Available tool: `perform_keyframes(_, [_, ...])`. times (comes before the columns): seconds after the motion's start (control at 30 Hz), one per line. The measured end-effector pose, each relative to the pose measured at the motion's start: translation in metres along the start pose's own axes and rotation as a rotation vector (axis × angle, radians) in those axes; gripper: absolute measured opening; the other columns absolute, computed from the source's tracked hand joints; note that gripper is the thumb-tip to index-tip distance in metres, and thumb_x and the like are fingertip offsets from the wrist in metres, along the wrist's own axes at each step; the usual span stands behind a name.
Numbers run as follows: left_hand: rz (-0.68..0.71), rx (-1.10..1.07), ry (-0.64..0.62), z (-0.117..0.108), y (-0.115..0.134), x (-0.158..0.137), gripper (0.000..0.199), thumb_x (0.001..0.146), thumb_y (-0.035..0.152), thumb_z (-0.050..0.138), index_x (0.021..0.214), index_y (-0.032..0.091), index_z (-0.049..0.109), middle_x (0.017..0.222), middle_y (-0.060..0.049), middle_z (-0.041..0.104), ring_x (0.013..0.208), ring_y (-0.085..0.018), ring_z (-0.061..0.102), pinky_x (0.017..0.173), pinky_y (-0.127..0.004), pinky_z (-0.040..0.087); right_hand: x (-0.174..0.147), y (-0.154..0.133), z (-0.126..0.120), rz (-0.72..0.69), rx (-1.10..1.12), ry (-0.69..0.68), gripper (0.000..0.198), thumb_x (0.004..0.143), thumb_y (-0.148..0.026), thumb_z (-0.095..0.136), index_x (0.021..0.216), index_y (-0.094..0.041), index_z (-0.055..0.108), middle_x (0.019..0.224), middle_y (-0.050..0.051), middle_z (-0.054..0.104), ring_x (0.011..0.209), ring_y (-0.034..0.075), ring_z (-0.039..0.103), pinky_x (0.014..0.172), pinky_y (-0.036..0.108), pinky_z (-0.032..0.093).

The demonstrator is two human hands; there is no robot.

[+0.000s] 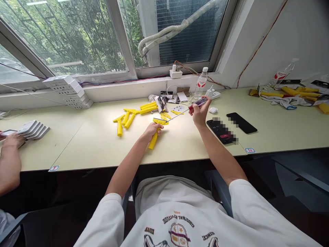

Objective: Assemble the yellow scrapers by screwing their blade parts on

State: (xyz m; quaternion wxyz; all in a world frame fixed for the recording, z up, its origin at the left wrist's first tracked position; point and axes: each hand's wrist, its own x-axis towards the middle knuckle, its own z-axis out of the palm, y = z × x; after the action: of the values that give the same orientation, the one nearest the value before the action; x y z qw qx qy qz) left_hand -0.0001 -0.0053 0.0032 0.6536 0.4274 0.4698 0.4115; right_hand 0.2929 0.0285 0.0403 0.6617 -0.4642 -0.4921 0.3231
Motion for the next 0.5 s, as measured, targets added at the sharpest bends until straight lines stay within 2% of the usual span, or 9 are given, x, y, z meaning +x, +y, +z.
perform_keyframes(0.13, [-0.008, 0.000, 0.007, -0.0004, -0.0001, 0.0003, 0.019, 0.084, 0.013, 0.080, 0.094, 0.017, 0.064, 0.096, -0.007, 0.075, 0.056, -0.007, 0.057, 0.053, -0.025, 0.047, -0.0037, -0.0002, 0.0021, -0.041, -0.031, -0.001, 0.073, 0.099, -0.056, 0.063, 0.160, -0.038, 0.027, 0.105, 0.007, 0.071, 0.072, 0.024, 0.067, 0.062, 0.040, 0.058])
perform_keyframes(0.3, [-0.001, -0.004, 0.016, 0.0015, 0.0013, -0.0013, 0.021, 0.086, 0.013, 0.082, 0.093, 0.017, 0.064, 0.092, -0.008, 0.074, 0.056, -0.008, 0.056, 0.054, -0.026, 0.045, -0.0049, -0.0017, 0.0010, 0.019, -0.033, -0.081, 0.077, 0.099, -0.060, 0.067, 0.162, -0.039, 0.027, 0.115, 0.011, 0.074, 0.079, 0.026, 0.071, 0.064, 0.043, 0.061])
perform_keyframes(0.5, [-0.014, 0.006, 0.051, 0.0069, 0.0070, -0.0064, 0.024, 0.086, 0.015, 0.086, 0.094, 0.018, 0.063, 0.085, -0.006, 0.073, 0.056, -0.009, 0.056, 0.054, -0.026, 0.045, -0.0062, -0.0026, 0.0023, -0.027, -0.035, -0.036, 0.072, 0.102, -0.059, 0.061, 0.161, -0.039, 0.027, 0.112, 0.009, 0.072, 0.074, 0.023, 0.067, 0.061, 0.040, 0.060])
